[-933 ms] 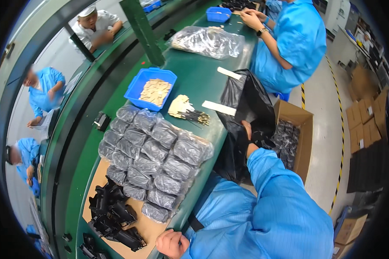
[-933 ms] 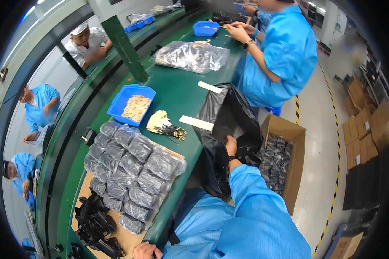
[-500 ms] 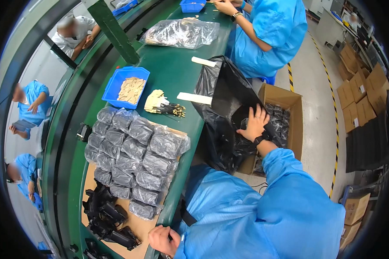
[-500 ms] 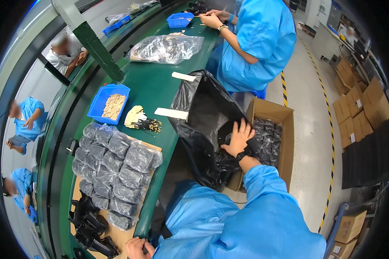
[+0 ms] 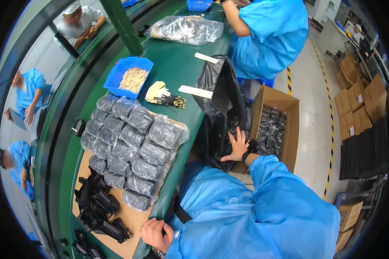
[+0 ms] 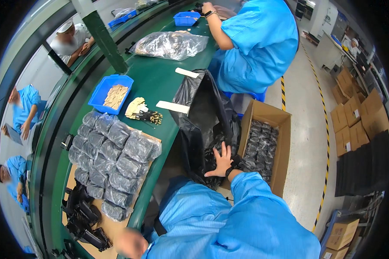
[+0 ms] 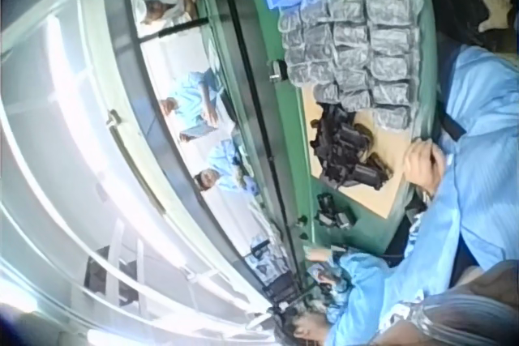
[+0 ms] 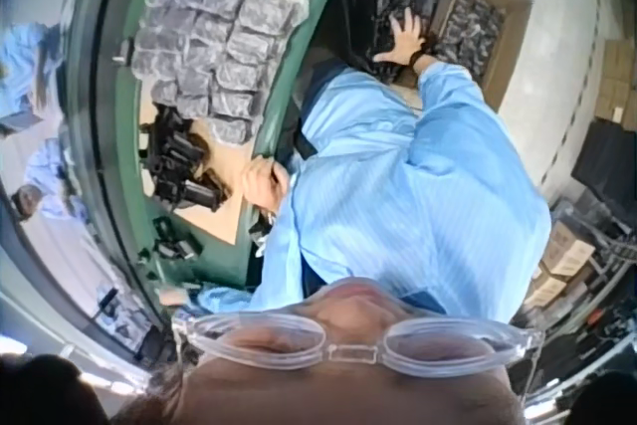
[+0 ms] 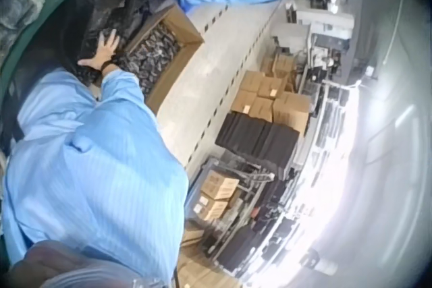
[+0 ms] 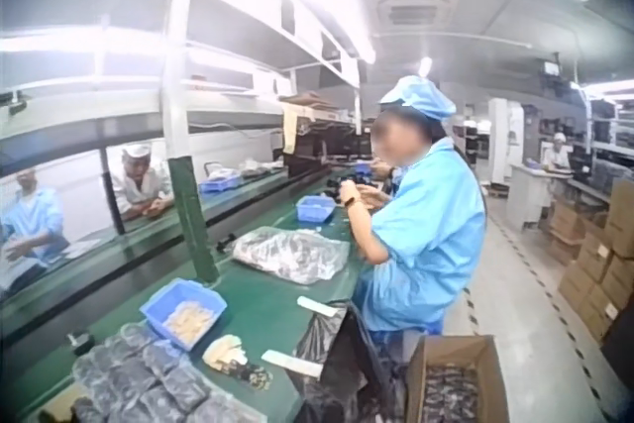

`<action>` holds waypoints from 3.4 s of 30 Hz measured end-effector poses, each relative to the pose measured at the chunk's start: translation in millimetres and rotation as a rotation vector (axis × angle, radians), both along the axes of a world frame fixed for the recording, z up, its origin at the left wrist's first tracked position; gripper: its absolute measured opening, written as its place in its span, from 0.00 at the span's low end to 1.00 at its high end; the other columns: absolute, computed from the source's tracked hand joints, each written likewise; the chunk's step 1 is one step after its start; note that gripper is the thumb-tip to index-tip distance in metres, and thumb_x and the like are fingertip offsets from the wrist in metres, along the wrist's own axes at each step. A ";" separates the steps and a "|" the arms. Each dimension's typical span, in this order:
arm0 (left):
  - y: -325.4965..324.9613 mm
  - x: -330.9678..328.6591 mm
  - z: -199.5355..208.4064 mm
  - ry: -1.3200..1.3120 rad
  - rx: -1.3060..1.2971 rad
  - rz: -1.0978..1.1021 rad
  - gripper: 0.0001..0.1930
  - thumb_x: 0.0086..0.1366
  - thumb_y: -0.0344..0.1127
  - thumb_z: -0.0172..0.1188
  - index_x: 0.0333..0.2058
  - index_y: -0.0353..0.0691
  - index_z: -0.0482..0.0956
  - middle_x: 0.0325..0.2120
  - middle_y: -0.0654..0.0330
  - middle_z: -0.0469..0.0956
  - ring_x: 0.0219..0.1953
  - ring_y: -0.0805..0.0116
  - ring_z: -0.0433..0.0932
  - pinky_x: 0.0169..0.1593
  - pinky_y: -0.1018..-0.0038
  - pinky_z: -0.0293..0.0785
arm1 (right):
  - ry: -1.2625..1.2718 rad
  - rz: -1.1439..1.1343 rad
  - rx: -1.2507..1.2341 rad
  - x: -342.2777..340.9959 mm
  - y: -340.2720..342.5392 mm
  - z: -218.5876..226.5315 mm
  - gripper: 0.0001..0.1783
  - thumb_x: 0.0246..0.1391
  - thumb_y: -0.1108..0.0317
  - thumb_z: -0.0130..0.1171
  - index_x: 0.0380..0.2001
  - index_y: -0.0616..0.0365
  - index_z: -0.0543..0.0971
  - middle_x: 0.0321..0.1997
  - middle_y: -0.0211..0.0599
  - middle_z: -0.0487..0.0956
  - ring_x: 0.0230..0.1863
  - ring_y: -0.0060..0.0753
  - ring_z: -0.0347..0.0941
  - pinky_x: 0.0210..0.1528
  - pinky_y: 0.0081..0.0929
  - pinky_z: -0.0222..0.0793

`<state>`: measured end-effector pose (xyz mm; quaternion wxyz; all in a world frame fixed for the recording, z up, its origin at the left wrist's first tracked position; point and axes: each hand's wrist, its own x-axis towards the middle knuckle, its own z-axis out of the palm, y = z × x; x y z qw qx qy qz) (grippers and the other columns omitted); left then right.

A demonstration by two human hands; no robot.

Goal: Assembling plastic housing components and metal pins at a factory assembly line workstation.

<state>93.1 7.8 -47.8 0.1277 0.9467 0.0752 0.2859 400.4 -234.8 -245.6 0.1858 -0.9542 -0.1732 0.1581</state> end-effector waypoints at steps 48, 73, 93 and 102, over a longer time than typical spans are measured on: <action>-8.2 -21.1 49.5 -0.299 -0.755 0.089 0.03 0.48 0.21 0.59 0.24 0.33 0.77 0.24 0.54 0.77 0.30 0.60 0.77 0.34 0.71 0.72 | -0.549 0.434 0.171 80.3 203.0 257.3 0.12 0.41 0.63 0.63 0.25 0.61 0.80 0.30 0.48 0.77 0.34 0.48 0.74 0.37 0.36 0.69; 10.9 -1.2 86.2 -0.242 -1.373 -0.110 0.23 0.61 0.22 0.50 0.56 0.30 0.59 0.48 0.51 0.69 0.49 0.68 0.70 0.47 0.77 0.65 | 0.571 0.897 0.806 -72.4 189.7 314.9 0.04 0.41 0.77 0.65 0.23 0.62 0.78 0.24 0.30 0.79 0.26 0.15 0.73 0.28 0.14 0.68; 18.0 7.2 69.6 -0.331 -1.098 0.098 0.07 0.54 0.17 0.56 0.33 0.27 0.77 0.28 0.54 0.77 0.29 0.73 0.75 0.32 0.80 0.70 | 0.135 1.150 0.993 -138.8 205.5 288.2 0.10 0.42 0.73 0.64 0.30 0.64 0.78 0.33 0.39 0.76 0.32 0.38 0.72 0.35 0.28 0.68; 22.7 -0.3 87.4 -0.354 -0.870 0.365 0.04 0.50 0.19 0.59 0.28 0.29 0.78 0.24 0.54 0.77 0.26 0.69 0.75 0.31 0.79 0.70 | 0.001 0.744 0.985 -66.0 226.4 296.7 0.05 0.49 0.74 0.57 0.28 0.62 0.80 0.24 0.36 0.77 0.26 0.27 0.72 0.30 0.21 0.66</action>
